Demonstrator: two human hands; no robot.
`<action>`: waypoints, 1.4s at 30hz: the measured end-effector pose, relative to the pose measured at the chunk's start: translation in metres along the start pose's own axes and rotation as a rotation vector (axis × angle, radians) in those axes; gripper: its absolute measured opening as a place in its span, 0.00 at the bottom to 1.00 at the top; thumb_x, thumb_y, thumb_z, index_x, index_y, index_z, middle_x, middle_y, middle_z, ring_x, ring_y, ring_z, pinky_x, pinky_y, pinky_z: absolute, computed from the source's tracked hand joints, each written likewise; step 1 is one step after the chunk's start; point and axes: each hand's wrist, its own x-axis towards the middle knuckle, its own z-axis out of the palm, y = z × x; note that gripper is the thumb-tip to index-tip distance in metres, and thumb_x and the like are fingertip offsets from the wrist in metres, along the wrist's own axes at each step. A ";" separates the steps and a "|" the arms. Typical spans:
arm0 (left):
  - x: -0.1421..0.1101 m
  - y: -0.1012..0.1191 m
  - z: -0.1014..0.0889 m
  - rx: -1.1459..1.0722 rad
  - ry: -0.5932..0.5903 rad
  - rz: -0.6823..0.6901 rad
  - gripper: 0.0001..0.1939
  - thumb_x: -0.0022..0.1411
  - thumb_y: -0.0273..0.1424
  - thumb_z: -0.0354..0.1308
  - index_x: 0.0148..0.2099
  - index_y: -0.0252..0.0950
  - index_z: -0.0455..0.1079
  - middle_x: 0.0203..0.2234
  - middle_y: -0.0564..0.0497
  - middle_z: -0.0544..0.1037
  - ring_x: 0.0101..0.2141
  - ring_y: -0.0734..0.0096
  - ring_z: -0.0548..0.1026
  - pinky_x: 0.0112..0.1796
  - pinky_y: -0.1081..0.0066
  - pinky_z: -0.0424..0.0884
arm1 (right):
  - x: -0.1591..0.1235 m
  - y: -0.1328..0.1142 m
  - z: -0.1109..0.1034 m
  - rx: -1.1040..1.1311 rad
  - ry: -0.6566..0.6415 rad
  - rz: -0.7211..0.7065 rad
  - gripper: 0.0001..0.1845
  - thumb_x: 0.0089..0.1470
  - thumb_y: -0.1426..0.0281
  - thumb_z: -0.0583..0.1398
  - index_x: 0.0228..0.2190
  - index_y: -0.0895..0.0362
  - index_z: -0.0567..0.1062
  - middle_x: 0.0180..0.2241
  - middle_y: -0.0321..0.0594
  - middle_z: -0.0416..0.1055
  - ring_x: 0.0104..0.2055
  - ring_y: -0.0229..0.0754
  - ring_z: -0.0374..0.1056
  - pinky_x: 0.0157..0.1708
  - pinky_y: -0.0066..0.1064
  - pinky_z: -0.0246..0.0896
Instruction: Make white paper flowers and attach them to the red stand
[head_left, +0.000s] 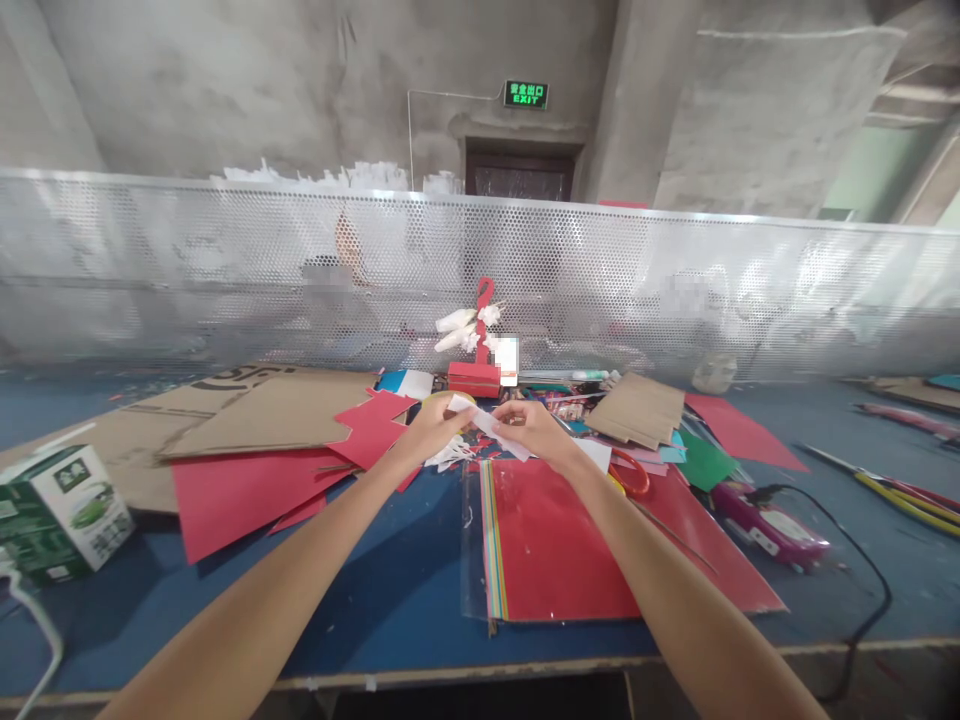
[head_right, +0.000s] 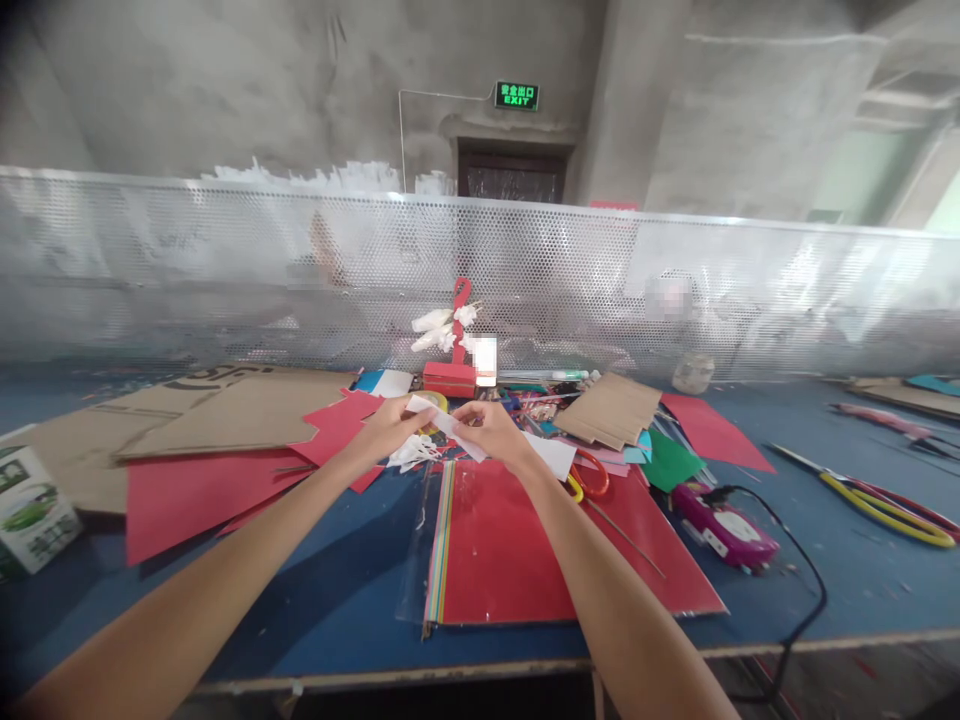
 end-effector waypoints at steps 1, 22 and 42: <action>0.000 0.000 -0.001 0.019 0.001 0.000 0.14 0.60 0.40 0.55 0.35 0.34 0.72 0.27 0.49 0.77 0.29 0.68 0.74 0.30 0.72 0.69 | 0.000 0.000 -0.001 -0.016 0.001 0.008 0.15 0.44 0.63 0.65 0.34 0.60 0.78 0.29 0.41 0.75 0.28 0.39 0.69 0.27 0.27 0.62; -0.013 0.006 0.001 0.451 -0.210 0.272 0.24 0.63 0.46 0.53 0.57 0.40 0.68 0.50 0.45 0.76 0.53 0.54 0.70 0.54 0.59 0.62 | -0.008 -0.006 -0.001 -0.109 -0.261 -0.137 0.08 0.49 0.71 0.61 0.32 0.60 0.79 0.31 0.41 0.78 0.34 0.41 0.73 0.39 0.31 0.66; -0.008 0.010 -0.001 0.215 -0.282 0.096 0.20 0.61 0.46 0.55 0.43 0.36 0.75 0.22 0.53 0.71 0.24 0.71 0.66 0.26 0.73 0.57 | -0.010 -0.011 -0.002 -0.195 -0.210 -0.162 0.08 0.53 0.67 0.59 0.32 0.59 0.76 0.29 0.39 0.75 0.30 0.39 0.70 0.31 0.27 0.62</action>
